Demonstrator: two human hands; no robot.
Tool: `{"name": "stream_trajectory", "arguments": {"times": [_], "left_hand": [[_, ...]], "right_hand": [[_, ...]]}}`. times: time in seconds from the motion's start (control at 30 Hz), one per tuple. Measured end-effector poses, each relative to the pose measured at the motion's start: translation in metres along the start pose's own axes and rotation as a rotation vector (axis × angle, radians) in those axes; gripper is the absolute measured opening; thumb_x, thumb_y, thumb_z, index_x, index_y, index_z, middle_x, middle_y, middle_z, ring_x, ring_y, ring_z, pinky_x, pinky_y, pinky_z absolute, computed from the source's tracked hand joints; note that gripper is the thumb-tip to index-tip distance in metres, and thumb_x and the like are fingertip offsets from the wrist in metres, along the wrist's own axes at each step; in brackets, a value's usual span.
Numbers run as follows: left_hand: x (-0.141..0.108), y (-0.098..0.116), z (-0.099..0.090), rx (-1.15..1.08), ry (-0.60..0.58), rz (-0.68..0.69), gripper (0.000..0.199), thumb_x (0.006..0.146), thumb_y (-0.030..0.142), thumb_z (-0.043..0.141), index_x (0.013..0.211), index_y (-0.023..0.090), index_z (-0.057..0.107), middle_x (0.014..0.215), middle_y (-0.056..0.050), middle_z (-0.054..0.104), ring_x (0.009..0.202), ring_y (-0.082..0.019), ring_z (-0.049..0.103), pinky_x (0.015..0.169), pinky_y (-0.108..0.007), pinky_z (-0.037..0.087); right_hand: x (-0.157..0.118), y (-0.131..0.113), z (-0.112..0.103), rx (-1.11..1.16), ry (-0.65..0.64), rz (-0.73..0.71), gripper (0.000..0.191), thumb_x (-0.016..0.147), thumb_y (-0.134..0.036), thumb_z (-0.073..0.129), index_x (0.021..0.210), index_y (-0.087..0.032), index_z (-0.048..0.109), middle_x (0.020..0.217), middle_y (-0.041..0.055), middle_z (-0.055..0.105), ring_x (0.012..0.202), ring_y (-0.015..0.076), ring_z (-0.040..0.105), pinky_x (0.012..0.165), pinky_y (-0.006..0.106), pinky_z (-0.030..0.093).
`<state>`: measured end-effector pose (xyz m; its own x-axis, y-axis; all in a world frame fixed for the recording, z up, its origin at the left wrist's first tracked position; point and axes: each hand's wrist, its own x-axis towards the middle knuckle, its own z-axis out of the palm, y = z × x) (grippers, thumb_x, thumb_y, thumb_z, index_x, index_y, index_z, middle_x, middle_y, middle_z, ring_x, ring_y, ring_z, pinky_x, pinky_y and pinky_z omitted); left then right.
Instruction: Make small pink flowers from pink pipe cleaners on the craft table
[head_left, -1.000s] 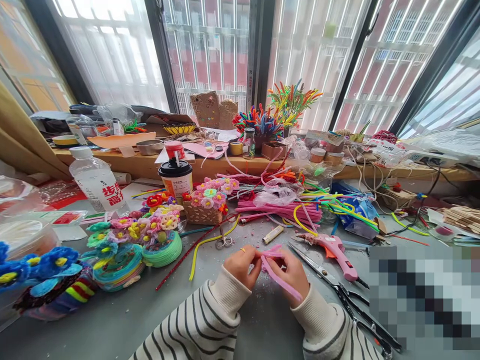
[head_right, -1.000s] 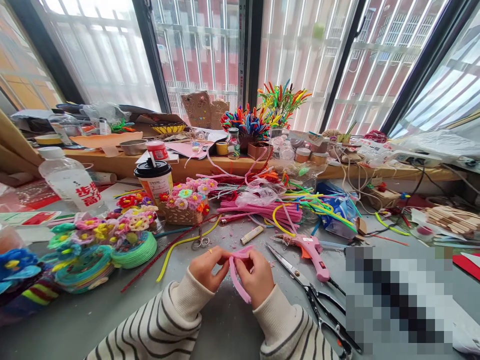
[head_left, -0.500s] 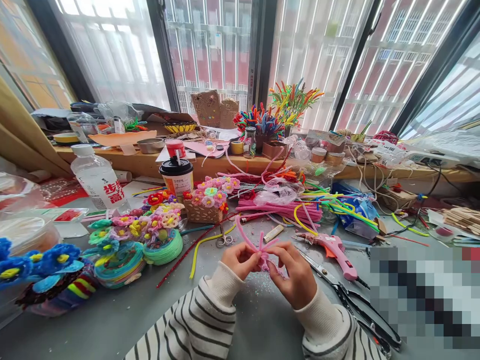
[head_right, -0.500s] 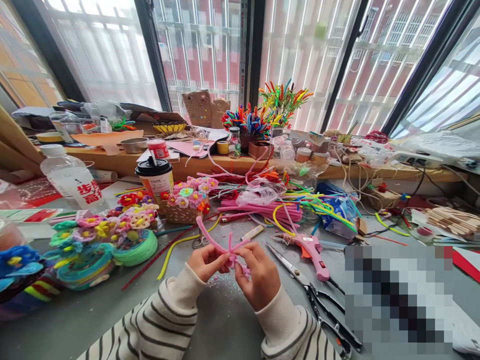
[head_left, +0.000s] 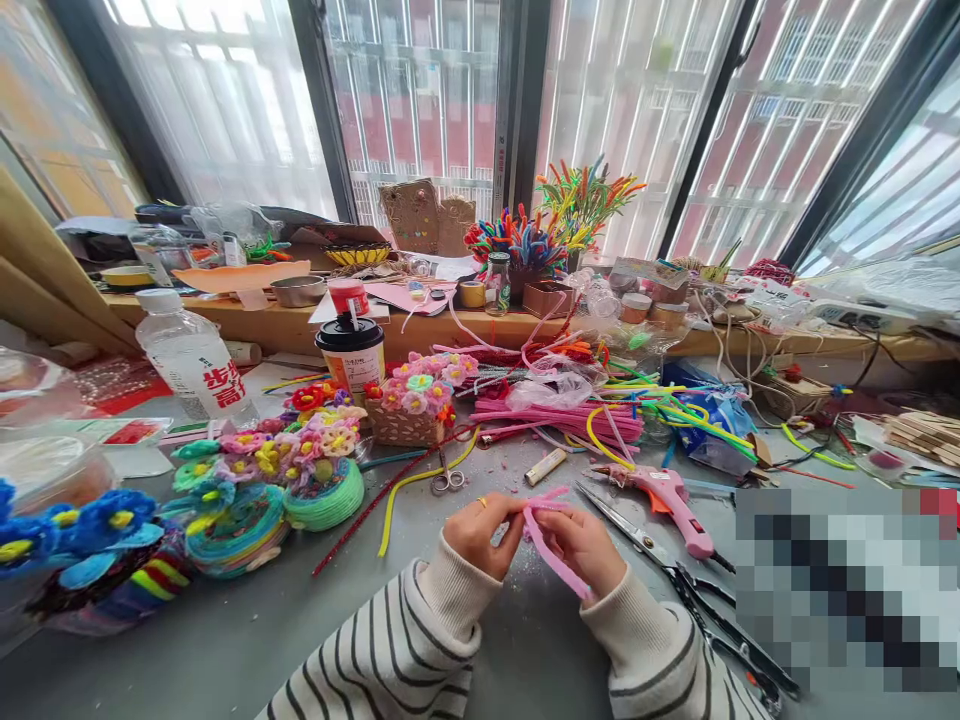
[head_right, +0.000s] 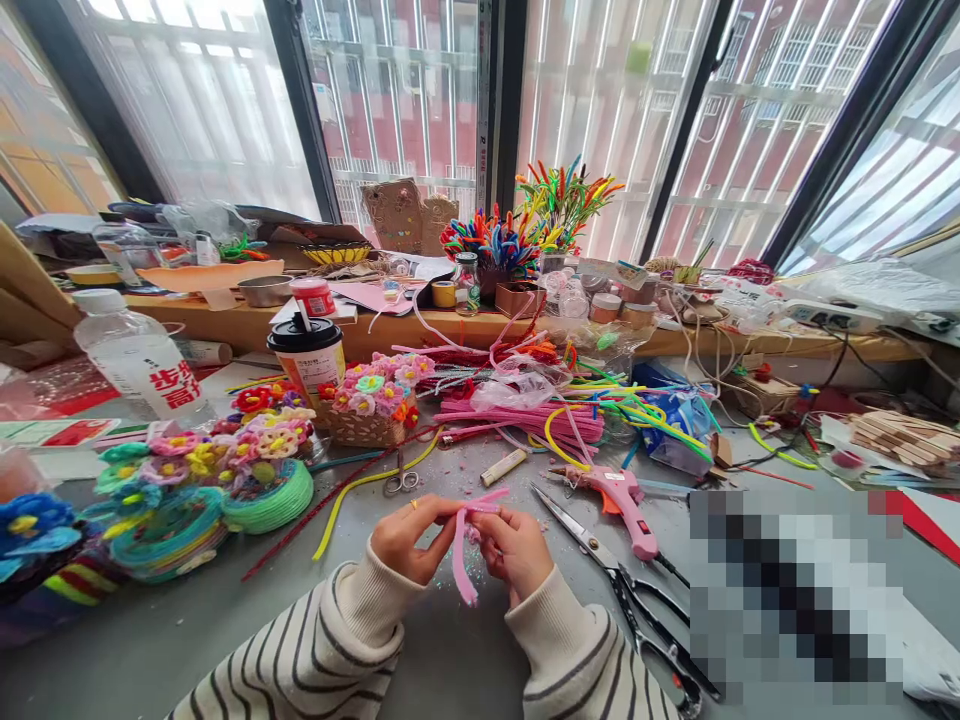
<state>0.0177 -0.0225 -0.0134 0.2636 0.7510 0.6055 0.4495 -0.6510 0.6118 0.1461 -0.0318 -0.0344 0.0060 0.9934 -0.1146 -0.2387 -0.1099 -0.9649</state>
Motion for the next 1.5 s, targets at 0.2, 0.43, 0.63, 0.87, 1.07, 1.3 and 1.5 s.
{"name": "stream_trajectory", "arguments": {"times": [0.2, 0.43, 0.63, 0.87, 1.07, 1.3, 1.5], "left_hand": [[0.001, -0.014, 0.005, -0.279, 0.022, -0.298, 0.019, 0.062, 0.030, 0.054, 0.057, 0.012, 0.059, 0.054, -0.003, 0.056, 0.048, -0.010, 0.050, 0.045, -0.019, 0.041], [0.005, -0.008, 0.003, -0.625, -0.099, -0.696, 0.024, 0.051, 0.032, 0.063, 0.058, 0.010, 0.059, 0.048, -0.002, 0.057, 0.048, -0.012, 0.053, 0.048, -0.023, 0.044], [0.012, -0.006, -0.005, -0.895, -0.187, -0.922, 0.025, 0.040, 0.030, 0.069, 0.047, 0.010, 0.056, 0.039, 0.001, 0.056, 0.038, -0.008, 0.050, 0.044, -0.020, 0.042], [0.013, -0.011, -0.003, -0.944, -0.161, -1.025, 0.027, 0.036, 0.028, 0.071, 0.048, 0.010, 0.056, 0.042, 0.000, 0.058, 0.038, -0.007, 0.051, 0.046, -0.020, 0.043], [0.012, -0.009, -0.002, -0.920, -0.260, -0.933, 0.024, 0.042, 0.030, 0.069, 0.047, 0.010, 0.056, 0.037, 0.002, 0.054, 0.036, -0.006, 0.048, 0.042, -0.017, 0.040], [0.011, -0.007, 0.002, -0.924, -0.228, -0.946, 0.033, 0.038, 0.028, 0.070, 0.062, 0.010, 0.057, 0.051, -0.001, 0.060, 0.051, -0.011, 0.056, 0.052, -0.022, 0.044], [0.009, -0.011, 0.002, -0.815, -0.191, -0.873, 0.034, 0.038, 0.024, 0.071, 0.062, 0.011, 0.050, 0.047, 0.000, 0.058, 0.046, -0.014, 0.056, 0.044, -0.024, 0.044]], "right_hand": [[0.001, -0.010, -0.007, 0.118, -0.153, 0.137, 0.022, 0.055, -0.034, 0.063, 0.062, -0.014, 0.055, 0.033, -0.0078, 0.039, 0.026, 0.0000, 0.023, 0.030, 0.017, 0.007], [0.004, -0.007, -0.007, 0.169, -0.146, 0.139, 0.022, 0.055, -0.033, 0.063, 0.055, -0.013, 0.055, 0.032, -0.0083, 0.037, 0.026, -0.0007, 0.022, 0.030, 0.017, 0.007], [-0.002, -0.002, -0.001, 0.292, -0.128, 0.138, 0.018, 0.053, -0.028, 0.066, 0.058, -0.012, 0.060, 0.038, -0.0054, 0.043, 0.030, -0.0004, 0.027, 0.030, 0.016, 0.010], [-0.003, 0.001, 0.006, 0.360, -0.137, 0.207, 0.018, 0.051, -0.030, 0.067, 0.056, -0.014, 0.059, 0.041, -0.0037, 0.045, 0.034, 0.0016, 0.031, 0.030, 0.014, 0.013], [-0.001, -0.007, -0.006, 0.217, -0.064, -0.020, 0.020, 0.055, -0.031, 0.065, 0.066, -0.015, 0.056, 0.039, -0.0063, 0.046, 0.031, 0.0020, 0.032, 0.030, 0.014, 0.017], [-0.007, -0.009, 0.002, 0.018, 0.066, -0.166, 0.019, 0.056, -0.029, 0.064, 0.062, -0.013, 0.055, 0.050, -0.0019, 0.054, 0.042, 0.0064, 0.044, 0.041, 0.018, 0.035], [-0.010, -0.010, 0.004, -0.112, -0.015, -0.182, 0.024, 0.058, -0.033, 0.062, 0.069, -0.014, 0.054, 0.055, -0.0001, 0.054, 0.046, 0.0099, 0.047, 0.039, 0.020, 0.036]]}}
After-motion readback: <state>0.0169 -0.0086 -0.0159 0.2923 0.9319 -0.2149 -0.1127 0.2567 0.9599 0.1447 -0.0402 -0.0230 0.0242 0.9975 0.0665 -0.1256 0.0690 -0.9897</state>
